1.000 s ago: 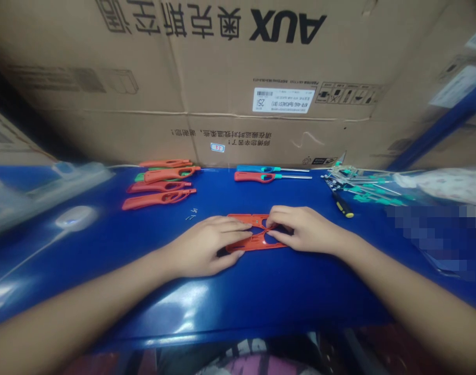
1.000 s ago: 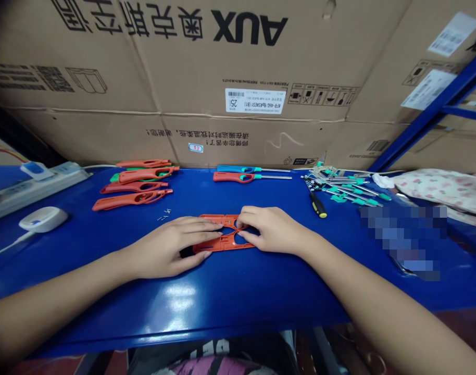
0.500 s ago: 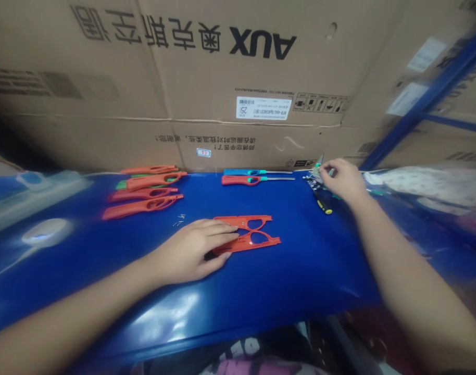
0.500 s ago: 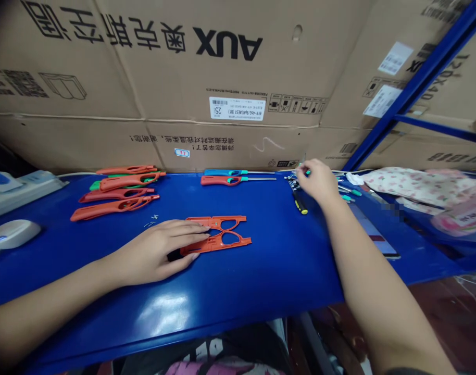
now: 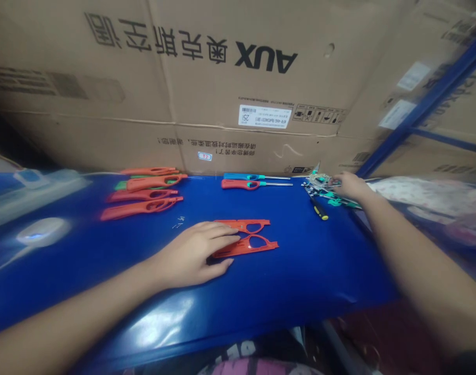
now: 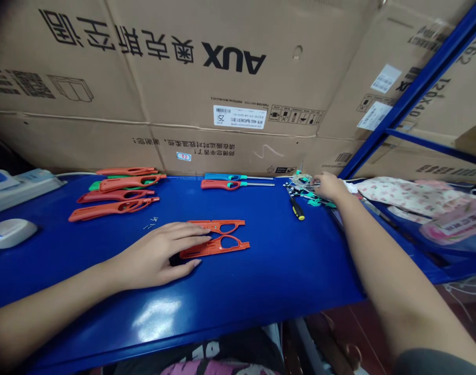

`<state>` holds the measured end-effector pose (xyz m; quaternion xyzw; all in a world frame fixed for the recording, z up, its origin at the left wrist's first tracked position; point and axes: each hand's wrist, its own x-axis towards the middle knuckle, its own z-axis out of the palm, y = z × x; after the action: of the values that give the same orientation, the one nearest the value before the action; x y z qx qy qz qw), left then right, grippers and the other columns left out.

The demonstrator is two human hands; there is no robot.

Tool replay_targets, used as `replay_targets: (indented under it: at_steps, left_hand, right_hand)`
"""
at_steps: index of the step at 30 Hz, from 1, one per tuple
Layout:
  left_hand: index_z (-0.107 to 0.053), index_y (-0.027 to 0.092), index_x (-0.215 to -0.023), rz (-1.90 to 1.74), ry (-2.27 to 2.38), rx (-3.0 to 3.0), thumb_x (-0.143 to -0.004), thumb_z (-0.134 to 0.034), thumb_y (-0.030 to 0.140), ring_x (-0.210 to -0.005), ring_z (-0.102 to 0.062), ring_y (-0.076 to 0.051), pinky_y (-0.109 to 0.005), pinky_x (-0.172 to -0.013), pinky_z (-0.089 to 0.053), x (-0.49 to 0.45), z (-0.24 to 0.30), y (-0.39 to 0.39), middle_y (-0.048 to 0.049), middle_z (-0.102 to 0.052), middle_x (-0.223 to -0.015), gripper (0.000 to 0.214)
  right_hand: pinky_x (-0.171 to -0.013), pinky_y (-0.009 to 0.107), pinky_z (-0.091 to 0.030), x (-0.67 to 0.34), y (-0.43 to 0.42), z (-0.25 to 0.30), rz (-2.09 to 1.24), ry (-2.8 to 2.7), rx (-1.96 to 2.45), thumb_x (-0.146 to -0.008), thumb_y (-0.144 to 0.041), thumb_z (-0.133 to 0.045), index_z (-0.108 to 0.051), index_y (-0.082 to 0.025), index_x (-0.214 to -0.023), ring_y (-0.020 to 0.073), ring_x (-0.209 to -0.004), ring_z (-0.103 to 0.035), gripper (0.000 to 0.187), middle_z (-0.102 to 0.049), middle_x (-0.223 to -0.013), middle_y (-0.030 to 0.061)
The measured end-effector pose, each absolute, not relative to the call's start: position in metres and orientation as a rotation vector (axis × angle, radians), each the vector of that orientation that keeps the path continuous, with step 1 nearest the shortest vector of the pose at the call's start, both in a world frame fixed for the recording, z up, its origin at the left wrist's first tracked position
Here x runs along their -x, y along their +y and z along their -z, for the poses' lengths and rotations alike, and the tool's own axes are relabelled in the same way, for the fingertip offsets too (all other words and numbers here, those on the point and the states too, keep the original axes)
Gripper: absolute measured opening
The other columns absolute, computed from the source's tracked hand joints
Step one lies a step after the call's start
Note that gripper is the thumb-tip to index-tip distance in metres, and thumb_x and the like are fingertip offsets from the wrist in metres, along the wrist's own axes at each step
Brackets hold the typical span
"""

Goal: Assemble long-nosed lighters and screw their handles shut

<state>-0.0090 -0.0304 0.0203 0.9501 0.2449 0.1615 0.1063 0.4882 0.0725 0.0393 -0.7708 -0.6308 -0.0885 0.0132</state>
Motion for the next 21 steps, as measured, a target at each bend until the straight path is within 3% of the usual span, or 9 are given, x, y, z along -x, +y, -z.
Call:
replay_targets:
  at_steps: [5, 10, 15, 21]
  left_hand:
    - [-0.060, 0.024, -0.134, -0.438, 0.719, -2.792, -0.089, -0.061, 0.032, -0.127, -0.058, -0.027, -0.046, -0.107, -0.047, 0.009, -0.021, -0.029, -0.0055, -0.062, -0.140, 0.046]
    - [-0.060, 0.024, -0.133, -0.451, 0.688, -2.759, -0.088, -0.062, 0.030, -0.126, -0.060, -0.026, -0.044, -0.108, -0.047, 0.008, -0.018, -0.028, -0.0050, -0.063, -0.138, 0.046]
    - [-0.063, 0.022, -0.130, -0.492, 0.681, -2.776, -0.091, -0.060, 0.032, -0.124, -0.061, -0.025, -0.043, -0.107, -0.047, 0.008, -0.016, -0.026, -0.0053, -0.066, -0.134, 0.041]
    - [-0.062, 0.024, -0.131, -0.466, 0.686, -2.801, -0.093, -0.057, 0.032, -0.124, -0.061, -0.023, -0.040, -0.108, -0.046, 0.008, -0.016, -0.026, -0.0027, -0.066, -0.135, 0.039]
  right_hand:
    - [-0.070, 0.030, -0.040, -0.494, 0.077, -0.047, 0.244, -2.143, 2.318, -0.076, -0.020, -0.069, -0.073, -0.016, -0.091, 0.0237, -0.088, -0.063, 0.016, -0.070, -0.101, 0.0128]
    - [-0.068, 0.029, -0.039, -0.490, 0.066, -0.058, 0.319, -2.205, 2.231, -0.085, -0.020, -0.061, -0.069, -0.015, -0.093, 0.0221, -0.083, -0.064, 0.013, -0.073, -0.097, 0.0139]
    - [-0.078, 0.033, -0.037, -0.481, 0.054, -0.073, 0.472, -2.279, 2.104, -0.094, -0.023, -0.049, -0.067, -0.012, -0.104, 0.0259, -0.098, -0.062, 0.023, -0.070, -0.110, 0.0207]
    - [-0.081, 0.034, -0.037, -0.479, 0.058, -0.075, 0.614, -2.144, 2.130, -0.090, -0.019, -0.054, -0.064, -0.011, -0.103, 0.0293, -0.103, -0.060, 0.018, -0.068, -0.111, 0.0210]
